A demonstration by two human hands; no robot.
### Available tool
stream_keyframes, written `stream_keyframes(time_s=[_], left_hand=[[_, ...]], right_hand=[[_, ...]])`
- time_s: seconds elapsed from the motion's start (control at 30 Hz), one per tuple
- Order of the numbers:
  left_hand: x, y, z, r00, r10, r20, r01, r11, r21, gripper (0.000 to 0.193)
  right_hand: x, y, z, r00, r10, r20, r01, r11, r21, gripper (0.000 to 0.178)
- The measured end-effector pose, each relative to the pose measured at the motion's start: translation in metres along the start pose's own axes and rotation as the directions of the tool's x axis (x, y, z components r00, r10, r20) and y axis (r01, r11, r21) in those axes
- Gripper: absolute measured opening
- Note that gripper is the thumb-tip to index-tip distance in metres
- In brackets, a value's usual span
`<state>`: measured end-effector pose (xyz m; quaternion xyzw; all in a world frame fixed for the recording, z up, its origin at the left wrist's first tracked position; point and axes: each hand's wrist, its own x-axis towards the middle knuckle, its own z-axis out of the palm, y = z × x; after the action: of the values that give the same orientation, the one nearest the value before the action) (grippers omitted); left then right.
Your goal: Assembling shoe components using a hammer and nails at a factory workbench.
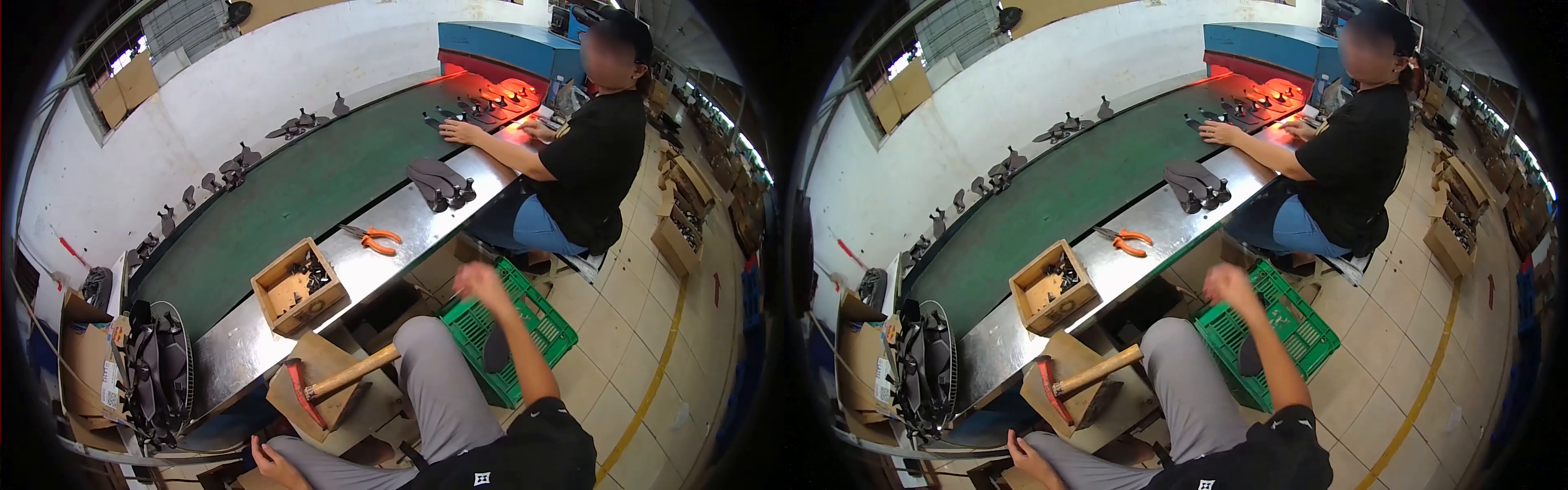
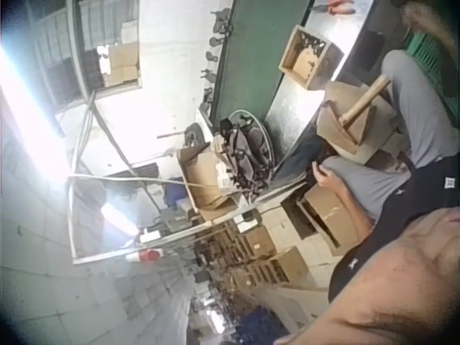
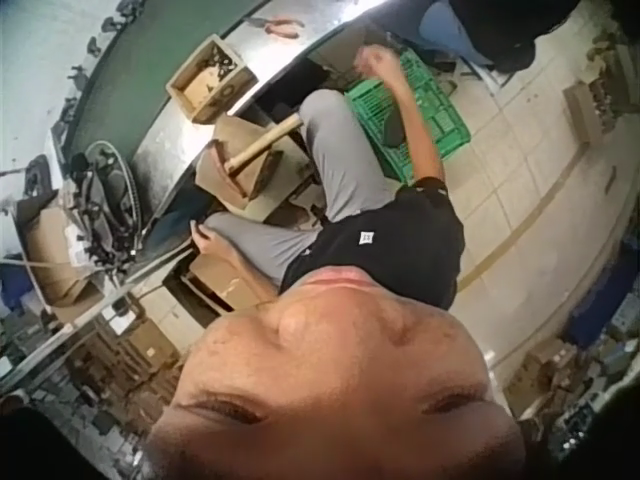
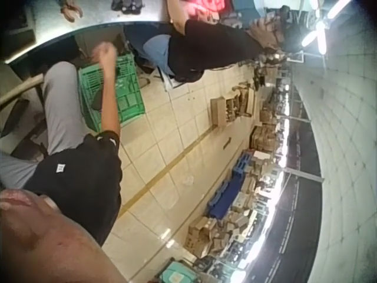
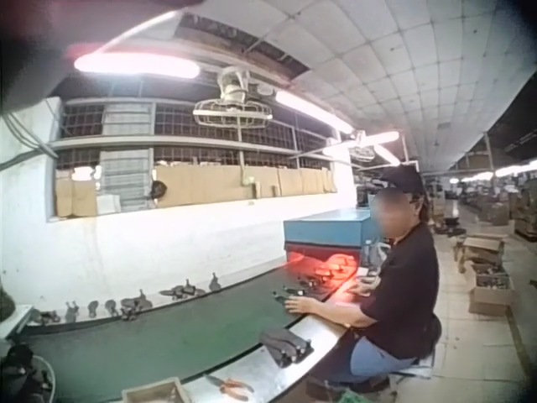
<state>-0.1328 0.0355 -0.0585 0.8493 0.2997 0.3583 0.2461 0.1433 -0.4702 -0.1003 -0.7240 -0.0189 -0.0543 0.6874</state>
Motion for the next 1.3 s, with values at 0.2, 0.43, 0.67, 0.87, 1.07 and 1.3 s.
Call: stream_keyframes(time_s=[0.2, 0.43, 0.67, 0.87, 1.07, 1.3], left_hand=[[0.0, -0.001, -0.008, 0.991, -0.135, -0.017, 0.132, 0.986, -0.098, 0.029], [0.015, 0.001, -0.027, 0.971, -0.138, -0.197, 0.112, 0.984, -0.138, 0.029], [0.047, 0.028, -0.007, 0.992, 0.001, -0.126, -0.025, 0.982, -0.188, 0.028], [0.047, 0.131, -0.048, 0.934, 0.342, -0.1, -0.343, 0.939, 0.003, 0.032], [0.055, 0.202, -0.023, 0.712, 0.661, -0.236, -0.685, 0.58, -0.442, 0.092], [0.03, 0.152, -0.149, 0.754, 0.643, -0.132, -0.645, 0.687, -0.334, 0.044]], right_hand=[[0.204, -0.014, -0.071, 0.781, -0.52, -0.347, 0.078, 0.632, -0.771, 0.036], [0.262, -0.024, -0.016, 0.783, -0.622, -0.001, 0.454, 0.572, -0.684, 0.018], [0.282, -0.046, -0.057, 0.756, -0.648, -0.09, 0.431, 0.596, -0.677, 0.008], [0.185, -0.196, 0.081, 0.932, -0.362, 0.002, 0.348, 0.898, 0.268, 0.015], [-0.08, -0.301, 0.214, 0.618, -0.228, 0.752, 0.097, 0.972, 0.216, 0.019], [-0.107, -0.224, 0.231, 0.429, -0.45, 0.783, 0.677, 0.735, 0.052, 0.054]])
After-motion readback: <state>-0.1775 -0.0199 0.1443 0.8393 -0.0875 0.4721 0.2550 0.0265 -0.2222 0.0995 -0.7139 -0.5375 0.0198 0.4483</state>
